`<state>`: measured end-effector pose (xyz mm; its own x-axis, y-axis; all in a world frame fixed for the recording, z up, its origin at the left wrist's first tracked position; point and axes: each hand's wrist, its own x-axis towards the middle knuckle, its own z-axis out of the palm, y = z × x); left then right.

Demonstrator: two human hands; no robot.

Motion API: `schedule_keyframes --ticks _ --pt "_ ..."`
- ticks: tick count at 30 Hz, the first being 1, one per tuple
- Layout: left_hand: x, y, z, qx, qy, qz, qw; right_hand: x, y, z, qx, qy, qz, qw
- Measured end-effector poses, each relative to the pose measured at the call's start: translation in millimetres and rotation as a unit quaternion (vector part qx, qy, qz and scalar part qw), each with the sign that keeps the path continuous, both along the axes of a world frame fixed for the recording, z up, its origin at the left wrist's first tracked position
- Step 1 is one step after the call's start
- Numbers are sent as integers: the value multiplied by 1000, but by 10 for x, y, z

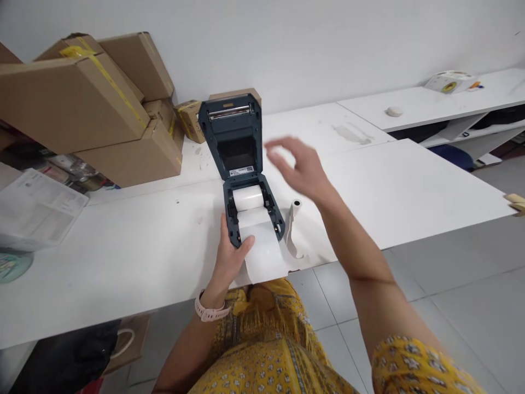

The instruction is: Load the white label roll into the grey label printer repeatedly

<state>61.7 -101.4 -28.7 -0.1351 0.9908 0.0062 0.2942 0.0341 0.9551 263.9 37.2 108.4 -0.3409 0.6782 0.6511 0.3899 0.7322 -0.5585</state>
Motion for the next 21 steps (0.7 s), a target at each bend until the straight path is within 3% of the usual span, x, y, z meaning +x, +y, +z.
schedule_keyframes --ticks 2,5,8,10,13,17,21 --pt "32 -42 -23 -16 -30 19 999 -180 485 247 3 40 -34 999" --pt "68 -88 -44 -26 -69 39 997 -495 1113 504 -57 39 25 997" --pt "80 -142 -64 -31 -101 37 994 -621 1305 603 -126 25 92 987" --pt "83 -174 -69 -32 -125 35 991 -551 1117 567 -115 34 90 989" --pt "97 -199 -64 -34 -154 37 987 -316 513 317 -52 36 85 994" --pt "104 -228 -51 -12 -174 37 984 -63 -335 -348 29 5 83 996" --pt "48 -255 30 15 -199 49 979 -25 -782 -995 56 -23 36 998"
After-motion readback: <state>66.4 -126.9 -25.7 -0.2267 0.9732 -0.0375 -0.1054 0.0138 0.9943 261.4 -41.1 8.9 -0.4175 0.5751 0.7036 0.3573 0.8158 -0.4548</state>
